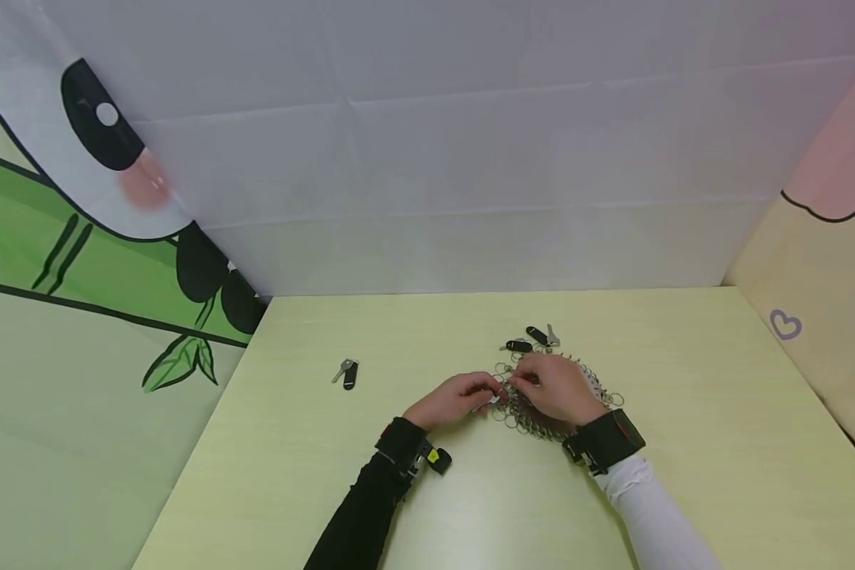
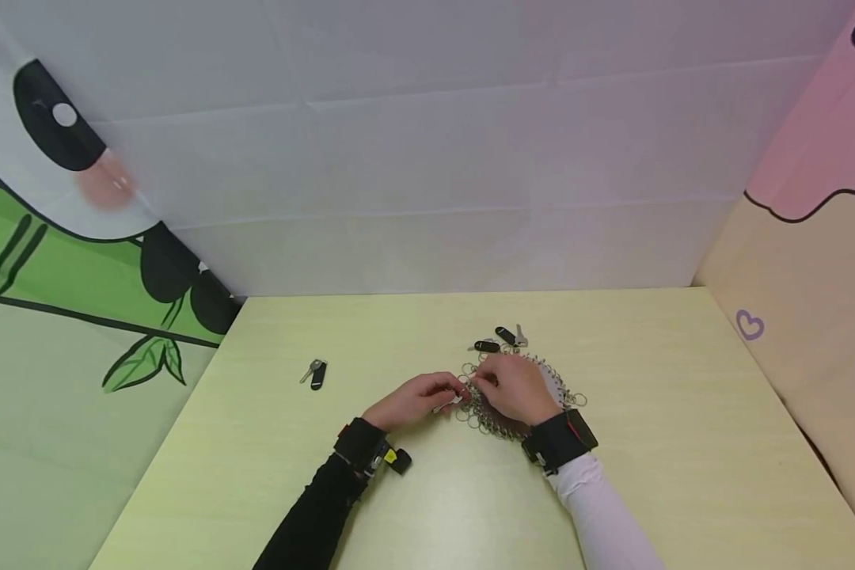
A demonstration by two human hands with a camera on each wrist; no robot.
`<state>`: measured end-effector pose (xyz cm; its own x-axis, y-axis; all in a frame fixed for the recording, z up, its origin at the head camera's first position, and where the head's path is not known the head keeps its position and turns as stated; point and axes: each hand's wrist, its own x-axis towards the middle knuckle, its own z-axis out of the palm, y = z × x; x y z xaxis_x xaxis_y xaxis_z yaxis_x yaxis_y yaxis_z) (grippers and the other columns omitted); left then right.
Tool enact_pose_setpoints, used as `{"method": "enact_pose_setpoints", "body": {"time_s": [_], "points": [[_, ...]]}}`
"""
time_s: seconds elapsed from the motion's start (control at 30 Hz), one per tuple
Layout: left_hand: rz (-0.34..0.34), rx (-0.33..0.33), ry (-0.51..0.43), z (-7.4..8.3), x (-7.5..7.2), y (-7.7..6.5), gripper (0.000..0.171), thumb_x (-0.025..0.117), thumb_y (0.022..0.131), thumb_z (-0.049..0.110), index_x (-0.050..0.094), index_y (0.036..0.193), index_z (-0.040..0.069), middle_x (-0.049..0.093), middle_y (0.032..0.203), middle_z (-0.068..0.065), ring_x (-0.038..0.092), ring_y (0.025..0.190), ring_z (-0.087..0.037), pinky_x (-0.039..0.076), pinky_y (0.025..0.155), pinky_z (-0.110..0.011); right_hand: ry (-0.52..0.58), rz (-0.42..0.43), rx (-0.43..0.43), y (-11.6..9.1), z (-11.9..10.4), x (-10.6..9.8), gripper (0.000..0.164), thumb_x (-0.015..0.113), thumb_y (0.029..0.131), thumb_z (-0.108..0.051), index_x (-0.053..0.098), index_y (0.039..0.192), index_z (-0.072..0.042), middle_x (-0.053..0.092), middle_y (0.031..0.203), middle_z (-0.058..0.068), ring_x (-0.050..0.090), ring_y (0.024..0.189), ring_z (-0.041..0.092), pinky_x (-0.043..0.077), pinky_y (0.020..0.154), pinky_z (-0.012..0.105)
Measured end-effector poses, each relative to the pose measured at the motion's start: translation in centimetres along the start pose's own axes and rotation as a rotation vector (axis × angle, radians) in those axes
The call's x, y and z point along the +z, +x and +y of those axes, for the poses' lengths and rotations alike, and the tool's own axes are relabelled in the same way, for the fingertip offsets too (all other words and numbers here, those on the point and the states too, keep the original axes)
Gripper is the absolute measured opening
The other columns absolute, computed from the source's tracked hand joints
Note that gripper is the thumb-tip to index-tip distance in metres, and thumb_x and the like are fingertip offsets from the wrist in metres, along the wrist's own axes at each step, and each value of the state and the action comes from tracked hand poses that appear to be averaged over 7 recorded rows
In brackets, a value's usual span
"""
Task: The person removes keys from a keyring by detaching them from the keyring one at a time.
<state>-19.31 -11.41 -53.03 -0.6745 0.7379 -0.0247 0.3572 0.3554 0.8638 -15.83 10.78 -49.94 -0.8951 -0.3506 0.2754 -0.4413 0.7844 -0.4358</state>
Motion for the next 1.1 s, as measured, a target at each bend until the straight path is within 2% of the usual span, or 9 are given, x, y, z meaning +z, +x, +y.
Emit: {"method": "enact_pose_setpoints", "body": {"time_s": [0.17,0.33,0.67,0.87,1.1], "points": [[0.07,0.021,0.011,0.2,0.1,0.3,0.02,0.051,0.103,0.024,0.068,0.107,0.015,0.073,0.109,-0.002,0.062,0.096,-0.008,0.051,0.082,-0.026,0.001,0.013,-0.016,0.1,0.2,0.0,0.009,0.072,0.089,-0.024,0.074,0.081,-0.02,0.067,0.074,-0.007,0.051,0.06,0.005,0.044,0.055,0.028],[0.143,0.027,-0.017,0.0,0.2,0.6,0.02,0.053,0.102,0.025,0.071,0.102,0.017,0.075,0.102,0.0,0.064,0.098,-0.007,0.053,0.084,-0.028,0.008,0.014,-0.03,0.3,0.4,-0.2,0.008,0.072,0.088,-0.022,0.074,0.082,-0.018,0.068,0.075,-0.005,0.051,0.06,0.005,0.044,0.054,0.028],[0.167,0.085,-0.02,-0.1,0.2,1.0,0.02,0.054,0.101,0.021,0.071,0.102,0.011,0.075,0.1,-0.007,0.065,0.096,-0.013,0.052,0.081,-0.028,0.014,0.015,-0.033,0.5,0.9,-0.4,0.01,0.071,0.089,-0.022,0.075,0.081,-0.018,0.067,0.074,-0.006,0.051,0.06,0.005,0.043,0.054,0.028],[0.191,0.071,0.014,0.0,0.0,1.1,0.02,0.054,0.101,0.024,0.071,0.101,0.014,0.074,0.098,-0.001,0.062,0.088,-0.009,0.047,0.074,-0.022,0.006,0.005,-0.029,0.7,1.0,-0.5,0.011,0.07,0.09,-0.024,0.074,0.081,-0.019,0.066,0.074,-0.006,0.05,0.06,0.006,0.042,0.054,0.027],[0.21,0.087,0.035,0.0,0.0,1.4,0.021,0.054,0.101,0.026,0.07,0.1,0.014,0.074,0.096,0.0,0.062,0.085,-0.011,0.046,0.072,-0.022,-0.001,0.008,-0.043,0.9,1.3,-0.6,0.011,0.07,0.09,-0.025,0.073,0.081,-0.02,0.066,0.074,-0.007,0.051,0.061,0.005,0.044,0.055,0.027]]}}
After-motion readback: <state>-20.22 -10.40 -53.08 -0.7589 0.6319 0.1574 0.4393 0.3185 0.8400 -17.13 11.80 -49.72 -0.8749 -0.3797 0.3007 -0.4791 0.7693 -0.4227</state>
